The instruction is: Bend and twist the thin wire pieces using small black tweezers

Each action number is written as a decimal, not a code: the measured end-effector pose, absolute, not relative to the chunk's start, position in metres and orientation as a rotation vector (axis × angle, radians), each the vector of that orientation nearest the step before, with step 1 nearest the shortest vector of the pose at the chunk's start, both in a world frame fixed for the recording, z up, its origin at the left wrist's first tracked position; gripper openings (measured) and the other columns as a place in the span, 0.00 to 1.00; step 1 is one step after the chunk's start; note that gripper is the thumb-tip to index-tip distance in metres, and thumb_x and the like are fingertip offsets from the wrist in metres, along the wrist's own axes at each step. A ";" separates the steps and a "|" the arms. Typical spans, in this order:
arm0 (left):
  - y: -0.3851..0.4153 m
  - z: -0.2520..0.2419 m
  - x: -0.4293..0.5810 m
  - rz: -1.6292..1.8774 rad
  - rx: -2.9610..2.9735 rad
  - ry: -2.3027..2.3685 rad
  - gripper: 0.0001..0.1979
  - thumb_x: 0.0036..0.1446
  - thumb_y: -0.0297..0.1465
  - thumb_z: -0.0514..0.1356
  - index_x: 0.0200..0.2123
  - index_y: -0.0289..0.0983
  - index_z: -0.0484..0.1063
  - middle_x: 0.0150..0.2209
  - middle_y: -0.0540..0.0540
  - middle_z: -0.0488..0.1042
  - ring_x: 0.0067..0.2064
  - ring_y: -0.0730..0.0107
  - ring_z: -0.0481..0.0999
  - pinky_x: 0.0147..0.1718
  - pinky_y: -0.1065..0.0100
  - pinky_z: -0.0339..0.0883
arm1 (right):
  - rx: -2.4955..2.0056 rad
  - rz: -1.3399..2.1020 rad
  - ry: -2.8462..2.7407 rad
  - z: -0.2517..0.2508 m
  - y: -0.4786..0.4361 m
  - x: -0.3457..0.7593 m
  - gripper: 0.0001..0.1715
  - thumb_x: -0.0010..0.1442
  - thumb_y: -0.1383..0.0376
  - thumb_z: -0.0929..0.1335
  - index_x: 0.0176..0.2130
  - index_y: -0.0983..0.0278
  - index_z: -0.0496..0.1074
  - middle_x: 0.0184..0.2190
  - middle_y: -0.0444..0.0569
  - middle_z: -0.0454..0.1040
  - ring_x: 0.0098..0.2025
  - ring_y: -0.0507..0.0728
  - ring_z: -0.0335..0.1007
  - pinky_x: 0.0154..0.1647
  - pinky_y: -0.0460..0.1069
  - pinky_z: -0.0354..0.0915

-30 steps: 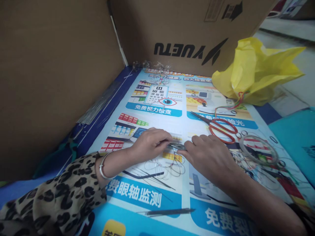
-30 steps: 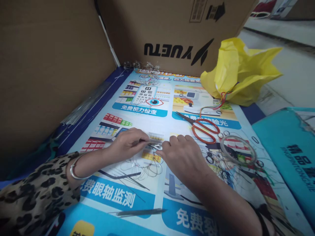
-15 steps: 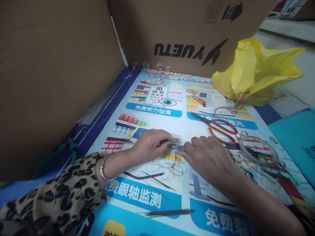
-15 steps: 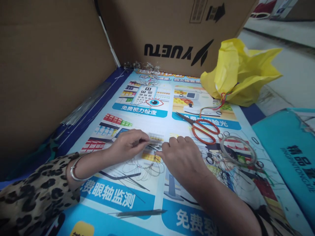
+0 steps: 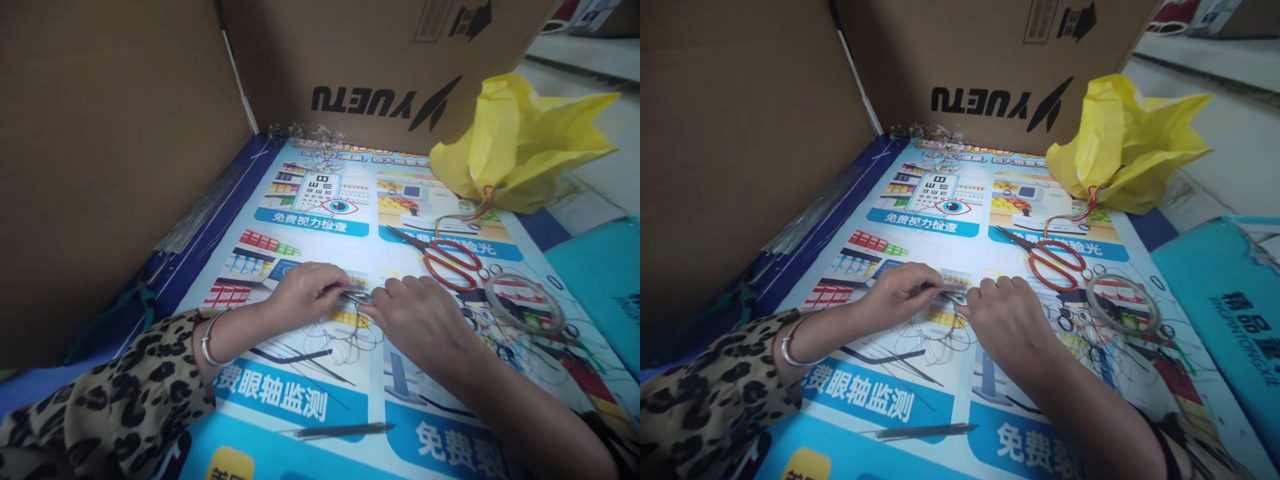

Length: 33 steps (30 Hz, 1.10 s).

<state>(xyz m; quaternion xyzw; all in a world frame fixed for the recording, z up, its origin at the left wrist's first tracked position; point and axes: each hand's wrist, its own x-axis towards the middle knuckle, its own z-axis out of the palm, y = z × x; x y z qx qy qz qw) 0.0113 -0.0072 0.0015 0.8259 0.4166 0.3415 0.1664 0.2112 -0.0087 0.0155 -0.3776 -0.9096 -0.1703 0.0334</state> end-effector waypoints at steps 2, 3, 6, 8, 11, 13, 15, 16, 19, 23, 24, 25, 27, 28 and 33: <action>-0.007 0.002 0.011 0.991 2.364 1.167 0.06 0.53 0.23 0.54 0.32 0.37 0.70 0.30 0.50 0.76 0.32 0.76 0.73 0.32 0.72 0.66 | -1.145 -0.518 -2.800 0.015 -0.008 0.211 0.16 0.59 0.58 0.63 0.25 0.64 0.69 0.22 0.49 0.69 0.25 0.54 0.59 0.27 0.51 0.41; -0.007 0.001 0.011 1.001 2.372 1.158 0.06 0.54 0.24 0.54 0.32 0.37 0.70 0.30 0.50 0.76 0.33 0.76 0.73 0.33 0.72 0.66 | -1.141 -0.518 -2.802 0.015 -0.007 0.212 0.16 0.59 0.58 0.63 0.25 0.64 0.69 0.22 0.48 0.69 0.25 0.54 0.59 0.27 0.51 0.41; -0.006 0.000 0.010 1.021 2.398 1.140 0.07 0.54 0.23 0.54 0.32 0.37 0.70 0.31 0.50 0.76 0.33 0.75 0.74 0.33 0.71 0.66 | -1.146 -0.524 -2.811 0.015 -0.007 0.212 0.17 0.59 0.57 0.62 0.25 0.64 0.69 0.21 0.48 0.69 0.24 0.54 0.60 0.27 0.51 0.41; -0.006 -0.001 0.009 1.023 2.411 1.132 0.07 0.54 0.23 0.54 0.33 0.37 0.70 0.31 0.50 0.76 0.34 0.75 0.74 0.34 0.72 0.66 | -1.141 -0.519 -2.814 0.015 -0.006 0.213 0.17 0.59 0.57 0.63 0.25 0.64 0.69 0.22 0.48 0.69 0.24 0.54 0.60 0.27 0.51 0.41; -0.005 -0.002 0.009 1.026 2.410 1.120 0.06 0.54 0.23 0.54 0.33 0.37 0.70 0.31 0.50 0.76 0.34 0.75 0.73 0.34 0.72 0.66 | -1.123 -0.504 -2.818 0.014 -0.005 0.214 0.17 0.59 0.56 0.63 0.25 0.64 0.68 0.22 0.48 0.69 0.24 0.53 0.60 0.27 0.51 0.41; -0.005 -0.001 0.009 1.020 2.397 1.117 0.06 0.55 0.23 0.54 0.33 0.37 0.70 0.31 0.50 0.76 0.33 0.76 0.73 0.33 0.72 0.66 | -1.118 -0.503 -2.825 0.013 -0.005 0.214 0.18 0.60 0.56 0.62 0.25 0.63 0.68 0.22 0.48 0.69 0.24 0.53 0.60 0.27 0.50 0.40; -0.005 -0.001 0.009 1.012 2.386 1.118 0.06 0.55 0.23 0.54 0.33 0.37 0.70 0.31 0.50 0.76 0.33 0.76 0.73 0.33 0.72 0.66 | -1.118 -0.511 -2.830 0.013 -0.005 0.214 0.18 0.60 0.56 0.61 0.25 0.63 0.68 0.22 0.47 0.69 0.24 0.54 0.60 0.27 0.50 0.40; -0.005 -0.001 0.009 1.011 2.383 1.119 0.07 0.55 0.23 0.54 0.33 0.37 0.70 0.31 0.50 0.76 0.33 0.76 0.73 0.33 0.72 0.66 | -1.119 -0.515 -2.830 0.012 -0.005 0.215 0.18 0.60 0.56 0.61 0.26 0.63 0.68 0.22 0.47 0.69 0.24 0.54 0.60 0.27 0.50 0.40; -0.005 -0.001 0.009 1.006 2.384 1.119 0.07 0.55 0.23 0.54 0.33 0.37 0.70 0.31 0.49 0.76 0.33 0.76 0.73 0.33 0.72 0.66 | -1.136 -0.521 -2.823 0.011 -0.005 0.215 0.18 0.60 0.55 0.61 0.26 0.63 0.67 0.22 0.47 0.69 0.24 0.54 0.60 0.27 0.50 0.40; -0.005 -0.001 0.009 0.985 2.382 1.123 0.07 0.55 0.23 0.53 0.34 0.37 0.70 0.32 0.49 0.76 0.33 0.75 0.73 0.33 0.72 0.66 | -1.161 -0.515 -2.819 0.011 -0.006 0.215 0.17 0.60 0.56 0.61 0.26 0.63 0.67 0.22 0.47 0.69 0.24 0.54 0.61 0.27 0.50 0.40; -0.005 -0.001 0.009 0.979 2.378 1.126 0.07 0.55 0.24 0.53 0.34 0.37 0.70 0.32 0.49 0.76 0.33 0.75 0.73 0.33 0.72 0.66 | -1.164 -0.512 -2.816 0.010 -0.006 0.215 0.18 0.60 0.56 0.61 0.26 0.63 0.67 0.22 0.48 0.69 0.24 0.54 0.61 0.27 0.50 0.41; -0.005 0.000 0.009 0.973 2.369 1.132 0.07 0.55 0.24 0.53 0.34 0.37 0.70 0.32 0.49 0.76 0.33 0.75 0.73 0.33 0.72 0.65 | -1.167 -0.507 -2.812 0.010 -0.006 0.214 0.18 0.60 0.56 0.61 0.26 0.63 0.67 0.22 0.48 0.69 0.25 0.54 0.61 0.27 0.50 0.41; -0.005 0.000 0.009 0.961 2.335 1.156 0.06 0.55 0.23 0.54 0.33 0.37 0.70 0.31 0.49 0.75 0.33 0.76 0.72 0.33 0.72 0.65 | -1.181 -0.492 -2.804 0.010 -0.005 0.214 0.19 0.60 0.55 0.61 0.26 0.64 0.68 0.22 0.49 0.69 0.25 0.55 0.62 0.27 0.50 0.42; -0.005 0.001 0.009 0.955 2.314 1.176 0.06 0.54 0.23 0.54 0.33 0.37 0.70 0.31 0.49 0.75 0.32 0.76 0.72 0.32 0.72 0.65 | -1.193 -0.480 -2.799 0.010 -0.005 0.214 0.19 0.60 0.55 0.60 0.26 0.64 0.68 0.23 0.49 0.69 0.26 0.55 0.62 0.27 0.50 0.42; -0.003 0.002 0.006 0.920 2.241 1.229 0.05 0.55 0.26 0.55 0.34 0.37 0.70 0.31 0.50 0.74 0.33 0.75 0.71 0.32 0.72 0.64 | -1.316 -0.345 -2.743 0.007 -0.001 0.216 0.23 0.62 0.52 0.57 0.28 0.65 0.68 0.24 0.49 0.70 0.26 0.54 0.63 0.27 0.49 0.45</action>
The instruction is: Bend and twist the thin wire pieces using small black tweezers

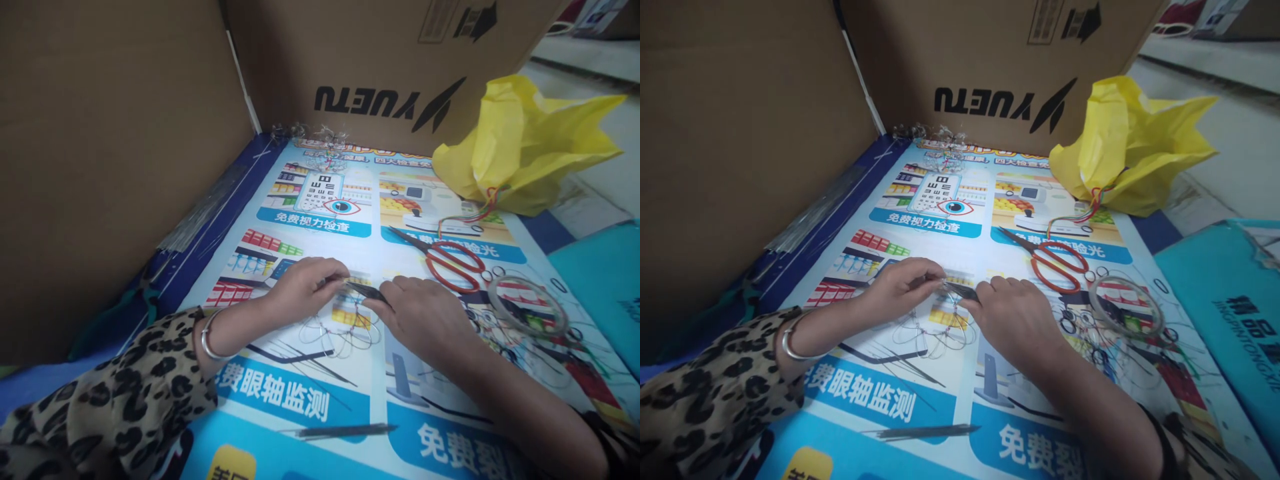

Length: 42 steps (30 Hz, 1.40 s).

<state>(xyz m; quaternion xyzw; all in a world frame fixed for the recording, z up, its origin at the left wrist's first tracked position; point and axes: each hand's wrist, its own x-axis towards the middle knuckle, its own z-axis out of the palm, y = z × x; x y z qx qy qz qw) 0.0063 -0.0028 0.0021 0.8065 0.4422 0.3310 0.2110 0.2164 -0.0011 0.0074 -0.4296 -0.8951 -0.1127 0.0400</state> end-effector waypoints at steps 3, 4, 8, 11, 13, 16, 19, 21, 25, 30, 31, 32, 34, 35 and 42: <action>-0.002 0.003 0.005 0.904 2.224 1.218 0.06 0.57 0.28 0.54 0.36 0.37 0.70 0.32 0.50 0.74 0.34 0.74 0.71 0.34 0.71 0.64 | -1.389 -0.268 -2.707 0.004 0.003 0.217 0.25 0.62 0.51 0.55 0.28 0.64 0.67 0.24 0.48 0.70 0.26 0.54 0.63 0.27 0.49 0.46; -0.002 0.003 0.004 0.908 2.222 1.222 0.06 0.57 0.29 0.54 0.35 0.37 0.70 0.32 0.49 0.74 0.35 0.74 0.71 0.35 0.70 0.64 | -1.406 -0.252 -2.697 0.003 0.004 0.218 0.25 0.62 0.51 0.55 0.28 0.64 0.67 0.24 0.48 0.70 0.26 0.54 0.64 0.27 0.49 0.46; 0.001 -0.001 0.002 0.955 2.202 1.332 0.04 0.56 0.28 0.56 0.35 0.37 0.70 0.34 0.49 0.74 0.38 0.71 0.70 0.38 0.68 0.64 | -1.414 -0.204 -2.674 -0.001 0.007 0.218 0.24 0.62 0.51 0.54 0.28 0.63 0.65 0.24 0.48 0.69 0.27 0.55 0.64 0.27 0.48 0.47; 0.005 -0.004 0.000 0.958 2.181 1.457 0.05 0.53 0.27 0.58 0.35 0.37 0.70 0.34 0.48 0.73 0.39 0.69 0.70 0.39 0.66 0.64 | -1.399 -0.196 -2.671 -0.002 0.007 0.218 0.23 0.62 0.51 0.55 0.28 0.63 0.65 0.25 0.48 0.69 0.28 0.55 0.64 0.27 0.48 0.48; 0.007 -0.007 -0.001 0.952 2.186 1.492 0.04 0.51 0.27 0.60 0.33 0.37 0.70 0.34 0.48 0.73 0.40 0.68 0.69 0.41 0.65 0.63 | -1.393 -0.204 -2.671 -0.003 0.008 0.218 0.24 0.62 0.51 0.55 0.28 0.63 0.65 0.24 0.48 0.68 0.28 0.55 0.63 0.27 0.48 0.48; 0.010 -0.009 -0.002 0.960 2.193 1.474 0.01 0.49 0.27 0.61 0.28 0.37 0.71 0.33 0.48 0.73 0.40 0.67 0.69 0.42 0.64 0.63 | -1.374 -0.216 -2.680 -0.003 0.008 0.218 0.24 0.61 0.50 0.55 0.28 0.63 0.65 0.24 0.48 0.68 0.28 0.55 0.63 0.27 0.48 0.47; 0.010 -0.008 -0.001 0.986 2.160 1.441 0.02 0.50 0.27 0.60 0.27 0.37 0.71 0.32 0.48 0.73 0.39 0.67 0.70 0.41 0.64 0.63 | -1.365 -0.239 -2.687 -0.003 0.008 0.218 0.24 0.61 0.50 0.55 0.28 0.63 0.66 0.24 0.48 0.68 0.28 0.55 0.63 0.28 0.49 0.48; 0.009 -0.006 -0.001 1.000 2.133 1.413 0.03 0.50 0.25 0.58 0.28 0.37 0.71 0.32 0.48 0.74 0.39 0.67 0.70 0.42 0.64 0.63 | -1.365 -0.265 -2.692 -0.003 0.007 0.217 0.23 0.61 0.51 0.56 0.28 0.64 0.66 0.25 0.49 0.68 0.28 0.55 0.63 0.29 0.49 0.48; 0.009 -0.002 -0.005 0.997 2.060 1.358 0.10 0.47 0.21 0.55 0.33 0.37 0.72 0.36 0.47 0.74 0.42 0.67 0.70 0.45 0.64 0.63 | -1.357 -0.292 -2.704 -0.004 0.007 0.217 0.22 0.61 0.52 0.57 0.29 0.64 0.66 0.25 0.49 0.69 0.29 0.55 0.62 0.29 0.49 0.48; 0.010 0.002 -0.014 1.074 1.931 1.476 0.10 0.48 0.23 0.54 0.33 0.36 0.71 0.36 0.47 0.73 0.42 0.68 0.71 0.44 0.65 0.63 | -1.373 -0.284 -2.712 -0.003 0.006 0.216 0.22 0.61 0.51 0.56 0.29 0.64 0.66 0.26 0.49 0.68 0.29 0.56 0.62 0.30 0.49 0.48; 0.011 0.002 -0.016 1.087 1.913 1.502 0.08 0.49 0.24 0.54 0.32 0.36 0.71 0.35 0.47 0.72 0.41 0.69 0.71 0.43 0.66 0.64 | -1.379 -0.285 -2.712 -0.003 0.006 0.216 0.22 0.61 0.51 0.56 0.29 0.63 0.66 0.26 0.49 0.68 0.30 0.56 0.62 0.30 0.49 0.48; 0.011 0.003 -0.018 1.087 1.908 1.513 0.06 0.49 0.25 0.55 0.31 0.36 0.71 0.34 0.48 0.72 0.40 0.69 0.71 0.42 0.66 0.64 | -1.384 -0.287 -2.713 -0.003 0.006 0.215 0.22 0.61 0.51 0.56 0.29 0.63 0.66 0.26 0.49 0.68 0.30 0.56 0.62 0.30 0.49 0.48; 0.010 0.003 -0.020 1.048 1.937 1.491 0.04 0.50 0.27 0.56 0.29 0.36 0.71 0.32 0.48 0.73 0.39 0.69 0.71 0.41 0.66 0.64 | -1.385 -0.291 -2.714 -0.003 0.006 0.215 0.22 0.61 0.51 0.56 0.29 0.63 0.66 0.26 0.49 0.68 0.30 0.56 0.62 0.30 0.49 0.48; 0.010 0.003 -0.021 1.015 1.965 1.477 0.04 0.50 0.27 0.57 0.28 0.36 0.72 0.32 0.48 0.73 0.38 0.68 0.71 0.40 0.66 0.64 | -1.383 -0.292 -2.715 -0.003 0.006 0.215 0.22 0.61 0.51 0.56 0.29 0.63 0.66 0.26 0.49 0.68 0.30 0.56 0.62 0.31 0.49 0.49; 0.013 -0.005 -0.023 0.930 2.109 1.457 0.04 0.50 0.27 0.57 0.26 0.37 0.72 0.29 0.49 0.74 0.36 0.69 0.70 0.39 0.66 0.62 | -1.349 -0.290 -2.722 -0.003 0.006 0.217 0.22 0.61 0.52 0.57 0.30 0.64 0.67 0.27 0.50 0.68 0.31 0.56 0.61 0.31 0.49 0.49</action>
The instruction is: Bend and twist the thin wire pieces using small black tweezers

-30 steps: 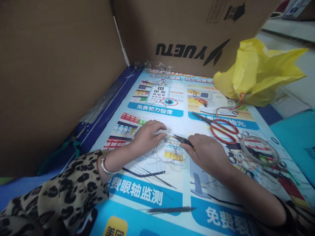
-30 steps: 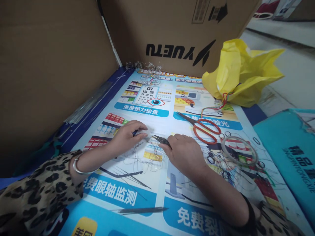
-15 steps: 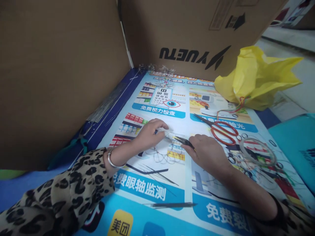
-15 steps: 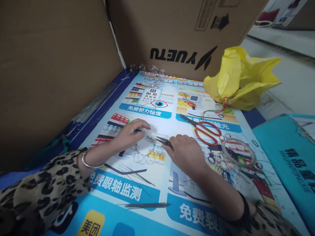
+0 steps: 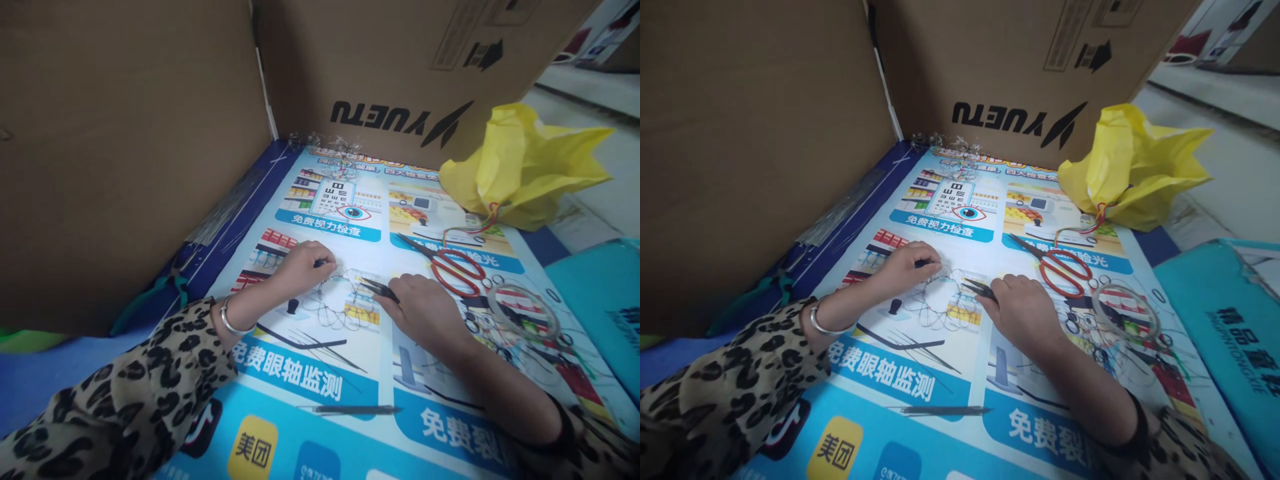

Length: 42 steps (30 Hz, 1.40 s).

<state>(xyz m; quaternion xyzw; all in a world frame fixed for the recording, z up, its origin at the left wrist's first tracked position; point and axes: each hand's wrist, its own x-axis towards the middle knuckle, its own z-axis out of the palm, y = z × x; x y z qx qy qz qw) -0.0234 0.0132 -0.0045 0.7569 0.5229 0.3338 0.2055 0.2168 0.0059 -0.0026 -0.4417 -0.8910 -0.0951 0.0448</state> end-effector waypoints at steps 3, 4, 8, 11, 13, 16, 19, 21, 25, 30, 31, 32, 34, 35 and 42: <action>0.015 -0.007 -0.020 0.926 2.112 1.465 0.04 0.50 0.28 0.59 0.25 0.37 0.72 0.27 0.51 0.74 0.34 0.70 0.70 0.38 0.66 0.62 | -1.312 -0.292 -2.724 -0.003 0.006 0.218 0.22 0.61 0.52 0.58 0.29 0.64 0.67 0.27 0.51 0.69 0.31 0.57 0.61 0.32 0.49 0.50; 0.016 -0.008 -0.018 0.927 2.114 1.459 0.04 0.50 0.28 0.59 0.25 0.38 0.72 0.26 0.51 0.74 0.34 0.70 0.70 0.38 0.66 0.62 | -1.302 -0.289 -2.725 -0.003 0.006 0.218 0.22 0.60 0.52 0.58 0.29 0.65 0.67 0.27 0.51 0.69 0.32 0.57 0.61 0.32 0.49 0.50; 0.013 -0.008 -0.009 0.882 2.171 1.426 0.04 0.51 0.30 0.60 0.25 0.38 0.72 0.26 0.52 0.74 0.33 0.71 0.69 0.36 0.68 0.61 | -1.306 -0.277 -2.727 -0.002 0.005 0.219 0.22 0.60 0.52 0.58 0.30 0.65 0.68 0.28 0.51 0.69 0.33 0.56 0.61 0.33 0.49 0.51; 0.010 -0.009 -0.004 0.845 2.214 1.461 0.03 0.50 0.31 0.60 0.28 0.38 0.72 0.25 0.52 0.71 0.32 0.70 0.68 0.32 0.69 0.60 | -1.309 -0.275 -2.726 -0.002 0.003 0.219 0.21 0.61 0.52 0.58 0.31 0.65 0.68 0.29 0.51 0.69 0.34 0.56 0.61 0.34 0.49 0.51; 0.009 -0.010 -0.001 0.861 2.221 1.493 0.03 0.50 0.30 0.61 0.30 0.38 0.70 0.26 0.52 0.70 0.31 0.71 0.68 0.31 0.70 0.60 | -1.321 -0.261 -2.704 -0.002 0.002 0.220 0.21 0.60 0.52 0.58 0.33 0.65 0.68 0.30 0.51 0.69 0.35 0.57 0.62 0.35 0.49 0.52; 0.009 -0.010 0.001 0.914 2.265 1.487 0.04 0.49 0.29 0.61 0.31 0.37 0.68 0.29 0.51 0.69 0.33 0.70 0.67 0.31 0.69 0.60 | -1.342 -0.242 -2.626 -0.004 0.000 0.221 0.21 0.59 0.51 0.60 0.39 0.65 0.68 0.32 0.52 0.69 0.37 0.58 0.63 0.36 0.49 0.54; 0.008 -0.008 0.003 0.919 2.375 1.368 0.01 0.51 0.28 0.59 0.30 0.37 0.69 0.30 0.49 0.70 0.36 0.69 0.68 0.36 0.68 0.61 | -1.314 -0.269 -2.558 -0.006 -0.002 0.222 0.24 0.58 0.51 0.62 0.44 0.67 0.67 0.33 0.53 0.70 0.37 0.58 0.63 0.37 0.50 0.55; 0.007 -0.008 0.004 0.900 2.438 1.291 0.03 0.54 0.27 0.57 0.30 0.37 0.70 0.31 0.48 0.72 0.38 0.68 0.68 0.39 0.66 0.62 | -1.247 -0.268 -2.583 -0.006 -0.003 0.222 0.24 0.58 0.53 0.62 0.47 0.66 0.66 0.34 0.53 0.70 0.38 0.59 0.63 0.38 0.51 0.56; 0.005 -0.009 0.002 0.835 2.514 1.256 0.07 0.56 0.28 0.55 0.37 0.36 0.72 0.37 0.44 0.74 0.42 0.65 0.70 0.43 0.63 0.62 | -1.165 -0.210 -2.662 -0.008 -0.003 0.224 0.22 0.59 0.57 0.62 0.50 0.64 0.67 0.36 0.53 0.71 0.39 0.59 0.64 0.39 0.52 0.57; 0.001 -0.009 -0.002 0.695 2.588 1.258 0.13 0.56 0.29 0.55 0.46 0.38 0.69 0.47 0.43 0.72 0.48 0.62 0.68 0.46 0.59 0.62 | -1.178 -0.213 -2.640 -0.011 -0.002 0.225 0.25 0.57 0.59 0.63 0.52 0.67 0.65 0.43 0.57 0.70 0.43 0.61 0.64 0.40 0.53 0.59; 0.000 -0.008 -0.002 0.685 2.591 1.263 0.14 0.56 0.29 0.56 0.47 0.38 0.69 0.48 0.43 0.71 0.49 0.62 0.68 0.46 0.58 0.62 | -1.174 -0.213 -2.642 -0.011 -0.002 0.225 0.24 0.57 0.59 0.63 0.52 0.67 0.66 0.44 0.57 0.69 0.44 0.61 0.63 0.41 0.54 0.59; 0.000 -0.007 -0.002 0.683 2.594 1.265 0.15 0.56 0.29 0.56 0.47 0.38 0.68 0.49 0.43 0.70 0.49 0.61 0.67 0.47 0.58 0.62 | -1.170 -0.213 -2.643 -0.010 -0.002 0.225 0.24 0.57 0.60 0.63 0.51 0.67 0.66 0.46 0.57 0.69 0.45 0.61 0.63 0.41 0.54 0.59; 0.000 -0.006 -0.002 0.687 2.609 1.252 0.15 0.55 0.29 0.57 0.47 0.37 0.68 0.49 0.42 0.69 0.50 0.61 0.67 0.47 0.58 0.62 | -1.164 -0.207 -2.654 -0.009 -0.002 0.224 0.23 0.58 0.59 0.63 0.51 0.66 0.66 0.47 0.57 0.69 0.45 0.60 0.63 0.41 0.54 0.59; 0.000 -0.006 -0.002 0.691 2.618 1.241 0.15 0.55 0.29 0.57 0.47 0.37 0.68 0.49 0.42 0.69 0.50 0.61 0.67 0.47 0.59 0.62 | -1.162 -0.208 -2.660 -0.008 -0.002 0.224 0.22 0.58 0.59 0.63 0.50 0.66 0.67 0.47 0.56 0.69 0.44 0.60 0.63 0.41 0.54 0.58; 0.001 -0.009 -0.003 0.682 2.643 1.176 0.14 0.57 0.28 0.55 0.47 0.38 0.68 0.48 0.43 0.71 0.49 0.62 0.68 0.47 0.59 0.63 | -1.181 -0.207 -2.677 -0.005 -0.003 0.223 0.24 0.59 0.60 0.62 0.52 0.68 0.65 0.49 0.56 0.69 0.44 0.60 0.63 0.42 0.54 0.58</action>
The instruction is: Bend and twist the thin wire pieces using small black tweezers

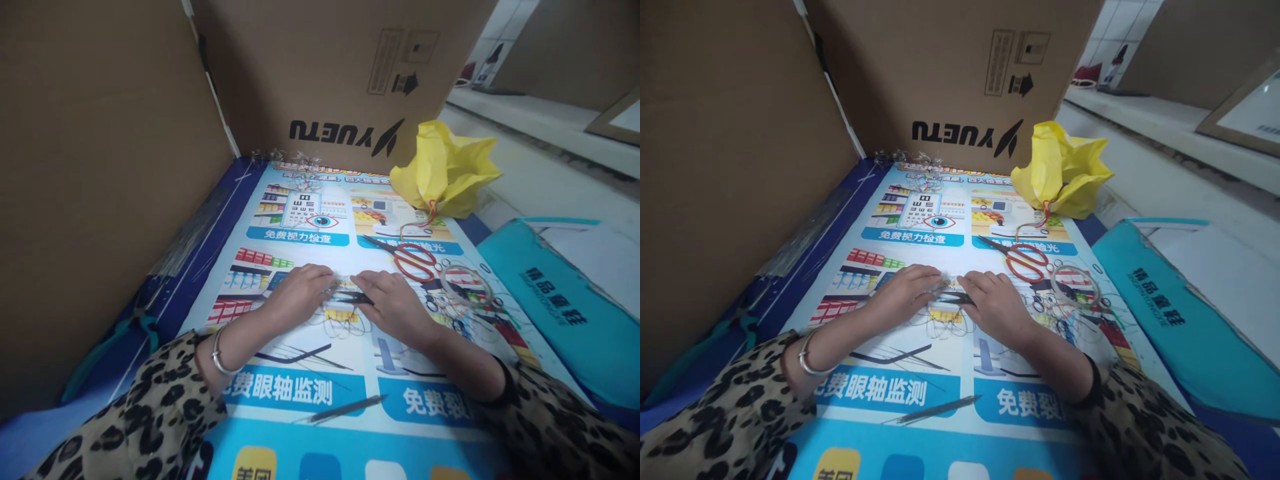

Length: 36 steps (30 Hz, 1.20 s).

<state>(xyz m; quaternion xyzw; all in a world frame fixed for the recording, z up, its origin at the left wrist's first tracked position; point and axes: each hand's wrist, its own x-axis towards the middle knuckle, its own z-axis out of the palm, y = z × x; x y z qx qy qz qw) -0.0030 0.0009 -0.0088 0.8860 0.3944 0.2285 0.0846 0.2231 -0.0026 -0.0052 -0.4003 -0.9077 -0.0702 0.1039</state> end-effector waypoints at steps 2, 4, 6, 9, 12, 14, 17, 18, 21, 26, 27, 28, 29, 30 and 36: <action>0.001 -0.009 -0.004 0.666 2.617 1.171 0.15 0.57 0.29 0.55 0.49 0.39 0.67 0.49 0.44 0.71 0.50 0.63 0.68 0.48 0.59 0.62 | -1.193 -0.194 -2.676 -0.005 -0.003 0.223 0.24 0.59 0.59 0.62 0.52 0.68 0.65 0.48 0.56 0.69 0.44 0.60 0.63 0.42 0.54 0.58; 0.001 -0.008 -0.004 0.626 2.585 1.179 0.17 0.57 0.29 0.55 0.51 0.41 0.65 0.49 0.45 0.71 0.51 0.64 0.68 0.49 0.58 0.61 | -1.200 -0.189 -2.683 -0.005 -0.002 0.223 0.24 0.59 0.59 0.62 0.52 0.67 0.66 0.48 0.56 0.69 0.45 0.60 0.63 0.42 0.54 0.58; 0.001 -0.007 -0.004 0.571 2.560 1.204 0.18 0.58 0.29 0.54 0.53 0.42 0.63 0.51 0.45 0.70 0.53 0.64 0.66 0.50 0.58 0.60 | -1.199 -0.184 -2.691 -0.006 -0.002 0.222 0.24 0.59 0.59 0.62 0.52 0.67 0.66 0.49 0.56 0.69 0.45 0.60 0.62 0.43 0.55 0.58; 0.000 -0.006 -0.005 0.494 2.542 1.253 0.19 0.60 0.31 0.51 0.55 0.43 0.60 0.54 0.46 0.68 0.57 0.64 0.62 0.52 0.56 0.57 | -1.201 -0.166 -2.705 -0.006 0.000 0.222 0.25 0.60 0.58 0.61 0.53 0.67 0.65 0.52 0.55 0.68 0.47 0.60 0.61 0.45 0.55 0.58; -0.002 -0.004 -0.005 0.438 2.547 1.266 0.19 0.61 0.31 0.49 0.56 0.43 0.60 0.55 0.45 0.67 0.59 0.63 0.60 0.53 0.55 0.55 | -1.208 -0.134 -2.720 -0.006 0.002 0.222 0.24 0.61 0.57 0.60 0.53 0.67 0.65 0.53 0.54 0.67 0.48 0.60 0.60 0.46 0.55 0.58; -0.003 -0.002 -0.006 0.419 2.560 1.257 0.19 0.61 0.30 0.48 0.56 0.43 0.59 0.55 0.45 0.67 0.60 0.63 0.58 0.53 0.55 0.55 | -1.206 -0.106 -2.725 -0.006 0.003 0.222 0.24 0.61 0.57 0.60 0.52 0.66 0.66 0.53 0.53 0.67 0.49 0.60 0.60 0.46 0.55 0.58; -0.003 0.000 -0.008 0.415 2.563 1.232 0.19 0.62 0.30 0.47 0.56 0.43 0.59 0.55 0.46 0.66 0.61 0.64 0.57 0.53 0.55 0.54 | -1.199 -0.070 -2.725 -0.006 0.004 0.222 0.23 0.61 0.57 0.60 0.52 0.65 0.66 0.53 0.52 0.67 0.49 0.60 0.60 0.46 0.56 0.59; -0.003 -0.001 -0.009 0.418 2.559 1.223 0.19 0.62 0.31 0.47 0.56 0.44 0.59 0.55 0.46 0.66 0.61 0.64 0.57 0.53 0.55 0.54 | -1.193 -0.063 -2.723 -0.007 0.005 0.222 0.23 0.60 0.57 0.60 0.52 0.65 0.66 0.53 0.53 0.67 0.49 0.60 0.60 0.47 0.56 0.59; -0.001 -0.005 -0.013 0.453 2.540 1.201 0.20 0.61 0.34 0.48 0.57 0.44 0.58 0.57 0.45 0.65 0.61 0.64 0.57 0.54 0.55 0.53 | -1.164 -0.067 -2.711 -0.007 0.005 0.223 0.23 0.60 0.58 0.60 0.52 0.65 0.66 0.54 0.53 0.66 0.50 0.60 0.60 0.47 0.57 0.58; 0.004 -0.012 -0.019 0.642 2.453 1.147 0.20 0.60 0.36 0.50 0.55 0.42 0.61 0.55 0.45 0.67 0.58 0.64 0.62 0.53 0.57 0.56 | -1.078 -0.091 -2.691 -0.009 0.005 0.226 0.21 0.60 0.59 0.61 0.51 0.63 0.66 0.54 0.54 0.65 0.49 0.60 0.60 0.47 0.57 0.58; 0.005 -0.013 -0.019 0.690 2.428 1.131 0.19 0.60 0.35 0.50 0.55 0.41 0.62 0.54 0.45 0.68 0.57 0.65 0.64 0.53 0.58 0.57 | -1.058 -0.096 -2.686 -0.009 0.005 0.226 0.21 0.60 0.59 0.61 0.51 0.63 0.66 0.54 0.53 0.66 0.49 0.60 0.61 0.47 0.57 0.58; 0.006 -0.013 -0.020 0.739 2.401 1.119 0.19 0.60 0.34 0.51 0.54 0.41 0.63 0.53 0.45 0.69 0.56 0.66 0.65 0.53 0.59 0.58 | -1.038 -0.099 -2.677 -0.009 0.005 0.226 0.20 0.59 0.59 0.61 0.50 0.62 0.67 0.53 0.53 0.66 0.49 0.60 0.61 0.46 0.57 0.58; 0.007 -0.012 -0.020 0.783 2.374 1.115 0.18 0.60 0.33 0.51 0.53 0.41 0.64 0.52 0.45 0.69 0.54 0.67 0.66 0.52 0.61 0.59 | -1.020 -0.100 -2.666 -0.009 0.005 0.227 0.20 0.59 0.59 0.62 0.50 0.62 0.67 0.53 0.53 0.66 0.48 0.60 0.61 0.46 0.56 0.59; 0.007 -0.012 -0.019 0.821 2.347 1.125 0.17 0.59 0.33 0.52 0.52 0.40 0.65 0.51 0.45 0.70 0.53 0.67 0.68 0.51 0.63 0.60 | -1.004 -0.098 -2.652 -0.009 0.006 0.227 0.20 0.59 0.59 0.62 0.50 0.62 0.67 0.52 0.53 0.67 0.48 0.60 0.62 0.46 0.56 0.59; 0.004 -0.006 -0.019 0.945 2.182 1.393 0.09 0.57 0.28 0.54 0.38 0.38 0.72 0.36 0.48 0.76 0.40 0.68 0.72 0.41 0.65 0.65 | -0.931 -0.081 -2.521 -0.011 0.010 0.230 0.17 0.57 0.62 0.64 0.47 0.64 0.68 0.44 0.53 0.72 0.43 0.58 0.65 0.43 0.55 0.59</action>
